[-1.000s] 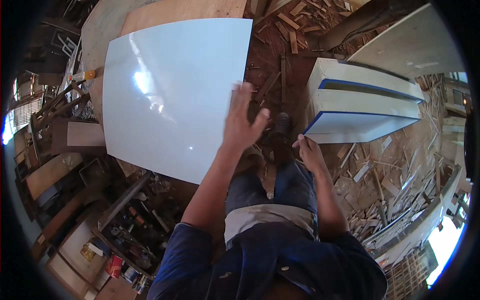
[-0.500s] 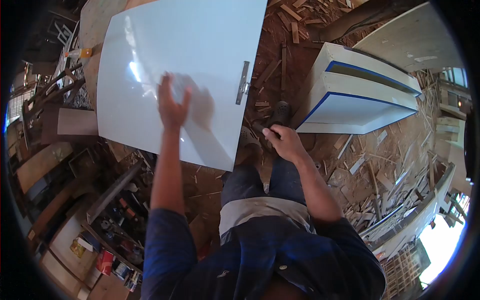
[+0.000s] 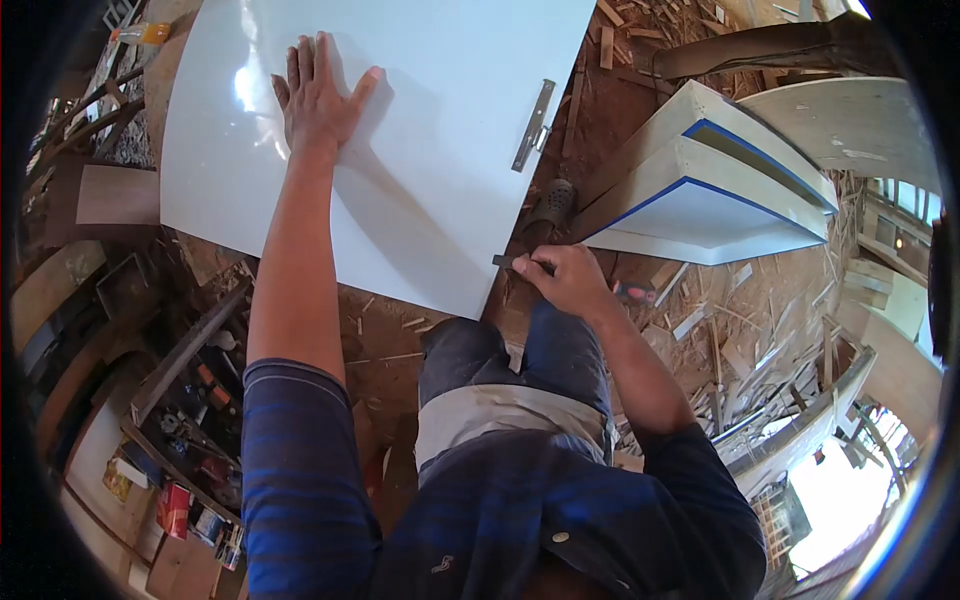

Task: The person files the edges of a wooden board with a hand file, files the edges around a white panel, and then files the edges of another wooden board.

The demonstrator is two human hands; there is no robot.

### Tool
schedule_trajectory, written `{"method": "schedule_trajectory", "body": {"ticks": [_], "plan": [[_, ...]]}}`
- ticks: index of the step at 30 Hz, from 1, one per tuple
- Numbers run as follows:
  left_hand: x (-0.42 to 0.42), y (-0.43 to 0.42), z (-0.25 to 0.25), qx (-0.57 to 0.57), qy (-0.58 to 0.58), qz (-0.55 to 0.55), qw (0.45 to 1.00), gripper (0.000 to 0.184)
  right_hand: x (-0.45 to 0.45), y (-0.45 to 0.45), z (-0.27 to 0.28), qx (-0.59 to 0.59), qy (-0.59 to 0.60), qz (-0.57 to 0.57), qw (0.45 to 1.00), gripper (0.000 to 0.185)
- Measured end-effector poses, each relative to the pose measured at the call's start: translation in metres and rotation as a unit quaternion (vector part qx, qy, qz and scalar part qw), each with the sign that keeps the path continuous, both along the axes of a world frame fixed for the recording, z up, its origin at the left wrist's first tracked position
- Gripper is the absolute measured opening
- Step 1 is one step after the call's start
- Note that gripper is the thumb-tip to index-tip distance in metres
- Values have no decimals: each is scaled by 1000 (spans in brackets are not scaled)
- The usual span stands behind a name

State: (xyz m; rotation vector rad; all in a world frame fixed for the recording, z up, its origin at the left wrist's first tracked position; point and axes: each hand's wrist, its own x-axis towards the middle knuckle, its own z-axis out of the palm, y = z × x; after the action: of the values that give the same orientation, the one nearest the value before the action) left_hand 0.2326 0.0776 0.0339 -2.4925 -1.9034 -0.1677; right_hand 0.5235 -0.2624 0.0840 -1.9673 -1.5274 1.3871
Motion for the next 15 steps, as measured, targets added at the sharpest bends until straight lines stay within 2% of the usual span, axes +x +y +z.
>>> {"method": "schedule_trajectory", "body": {"ticks": [2, 5, 8, 9, 12, 15], "plan": [[-1, 1, -7, 19, 5, -11, 1000, 114, 2, 17, -9, 23, -25, 8, 999, 56], [-6, 2, -10, 30, -19, -35, 999, 115, -2, 73, 3, 43, -22, -60, 997, 60], [-8, 4, -16, 30, 6, -26, 999, 114, 10, 55, 3, -42, -54, 42, 997, 61], [-6, 9, -14, 32, 4, -24, 999, 114, 11, 35, 2, -13, -35, 41, 998, 61], [-5, -2, -8, 23, 2, -18, 1000, 113, 6, 24, 8, -33, -43, 33, 998, 62], [0, 1, -6, 34, -9, -19, 999, 113, 0, 49, 8, -38, -55, 64, 996, 61]]}}
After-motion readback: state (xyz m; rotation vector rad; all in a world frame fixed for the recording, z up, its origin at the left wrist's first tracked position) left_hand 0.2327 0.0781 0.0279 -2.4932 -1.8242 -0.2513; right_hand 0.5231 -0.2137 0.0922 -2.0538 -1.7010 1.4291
